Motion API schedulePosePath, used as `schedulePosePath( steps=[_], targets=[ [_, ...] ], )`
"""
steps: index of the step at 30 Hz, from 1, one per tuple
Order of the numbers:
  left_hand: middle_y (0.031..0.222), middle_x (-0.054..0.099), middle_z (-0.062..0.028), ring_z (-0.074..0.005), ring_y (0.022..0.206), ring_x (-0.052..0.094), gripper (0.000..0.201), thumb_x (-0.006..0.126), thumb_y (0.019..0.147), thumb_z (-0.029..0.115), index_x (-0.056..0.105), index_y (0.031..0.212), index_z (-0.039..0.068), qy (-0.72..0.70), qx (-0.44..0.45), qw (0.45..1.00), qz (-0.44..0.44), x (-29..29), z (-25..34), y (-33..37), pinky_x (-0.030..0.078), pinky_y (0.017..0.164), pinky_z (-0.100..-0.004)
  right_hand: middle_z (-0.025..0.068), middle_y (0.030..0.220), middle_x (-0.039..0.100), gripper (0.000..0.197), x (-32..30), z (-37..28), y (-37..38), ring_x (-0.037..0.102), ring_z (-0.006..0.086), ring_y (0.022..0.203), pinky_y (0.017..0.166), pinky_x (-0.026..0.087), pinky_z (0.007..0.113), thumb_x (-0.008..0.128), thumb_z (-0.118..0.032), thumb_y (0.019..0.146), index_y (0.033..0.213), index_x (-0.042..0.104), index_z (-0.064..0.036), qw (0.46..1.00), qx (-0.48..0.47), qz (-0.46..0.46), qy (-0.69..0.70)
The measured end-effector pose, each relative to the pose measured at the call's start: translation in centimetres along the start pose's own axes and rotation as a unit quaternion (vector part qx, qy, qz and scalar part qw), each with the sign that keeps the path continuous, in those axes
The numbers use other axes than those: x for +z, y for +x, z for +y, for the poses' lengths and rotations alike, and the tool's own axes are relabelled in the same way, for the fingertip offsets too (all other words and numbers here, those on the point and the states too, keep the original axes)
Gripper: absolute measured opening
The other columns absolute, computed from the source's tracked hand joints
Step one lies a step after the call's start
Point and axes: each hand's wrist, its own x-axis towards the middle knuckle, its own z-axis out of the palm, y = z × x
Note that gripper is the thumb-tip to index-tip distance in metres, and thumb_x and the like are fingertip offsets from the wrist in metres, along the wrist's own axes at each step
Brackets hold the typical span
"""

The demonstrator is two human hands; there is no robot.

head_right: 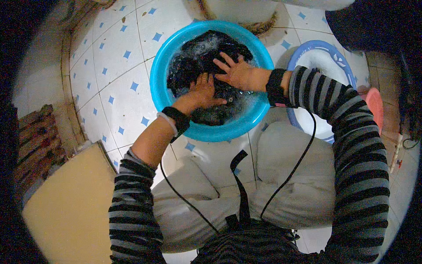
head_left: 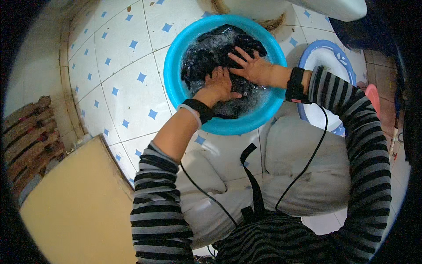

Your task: The person washes black clothing by hand in a blue plastic basin filled with soapy water on the floor.

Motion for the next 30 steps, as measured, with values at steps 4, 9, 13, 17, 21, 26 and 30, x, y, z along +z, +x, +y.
schedulePosePath(
  steps=[4,9,13,17,21,26,30],
  targets=[
    [0.122,0.02,-0.0269,-0.0384,0.114,0.022,0.091,0.061,0.06,0.048,0.018,0.12,-0.006,-0.084,0.037,0.996,0.017,1.4,-2.1,2.3,0.025,0.093,-0.0384,0.0144,0.131,0.008,0.055,0.2,0.4,1.6,0.008,0.035,0.12,0.085,0.028,0.051,0.051,-0.015,0.069,0.12,0.031,-0.0193,1.0,-0.004,0.0,-0.002],
    [0.113,0.033,-0.0255,-0.0357,0.106,0.034,0.073,0.063,0.062,0.037,0.03,0.113,-0.004,-0.139,0.072,0.987,0.03,1.7,-2.9,3.2,0.03,0.09,-0.0374,0.0168,0.128,0.017,0.058,-0.3,0.3,3.1,0.013,0.0356,0.119,0.086,0.028,0.049,0.054,-0.015,0.067,0.12,0.03,-0.0159,0.999,-0.004,-0.02,-0.037],
    [0.099,0.047,-0.022,-0.0346,0.089,0.049,0.049,0.057,0.066,0.025,0.041,0.104,-0.002,-0.063,0.01,0.998,0.017,0.0,-0.5,2.1,0.04,0.078,-0.0392,0.0174,0.122,0.028,0.055,-0.3,1.0,1.9,0.022,0.0343,0.115,0.086,0.029,0.046,0.057,-0.012,0.063,0.114,0.035,-0.0103,0.999,-0.014,-0.032,-0.028],
    [0.093,0.051,-0.0193,-0.0347,0.08,0.052,0.035,0.05,0.068,0.014,0.046,0.101,0.001,-0.032,-0.022,0.985,0.166,0.4,-2.1,1.7,0.043,0.07,-0.0404,0.0138,0.113,0.039,0.039,-0.5,1.8,1.9,0.034,0.0283,0.108,0.077,0.039,0.044,0.056,-0.012,0.06,0.098,0.047,-0.0076,0.99,-0.048,0.129,-0.02],
    [0.086,0.056,-0.0168,-0.0296,0.081,0.054,0.026,0.048,0.07,0.011,0.053,0.095,0.005,-0.056,0.011,0.979,0.195,-0.5,-4.0,1.0,0.042,0.07,-0.0378,0.0139,0.094,0.05,0.034,-1.5,2.2,0.9,0.047,0.0303,0.092,0.069,0.043,0.039,0.057,-0.012,0.059,0.092,0.05,-0.004,0.984,0.021,0.15,0.094],
    [0.086,0.058,-0.0102,-0.0164,0.08,0.053,0.026,0.054,0.073,0.015,0.055,0.097,0.004,-0.395,0.035,0.903,0.162,-2.7,-5.1,-2.2,0.039,0.074,-0.027,0.0136,0.081,0.056,0.041,-4.8,2.8,-2.5,0.056,0.0224,0.072,0.056,0.048,0.033,0.062,-0.028,0.065,0.095,0.051,-0.0028,0.815,0.251,0.134,0.505],
    [0.084,0.057,-0.0071,-0.014,0.077,0.051,0.026,0.057,0.071,0.016,0.056,0.092,0.0,-0.573,0.016,0.808,0.136,-5.3,-6.6,-5.8,0.041,0.069,-0.0254,0.0065,0.074,0.055,0.035,-6.7,3.5,-5.8,0.053,0.0153,0.064,0.054,0.044,0.028,0.059,-0.031,0.068,0.091,0.052,-0.0049,0.683,0.259,0.222,0.646]
  ],
)
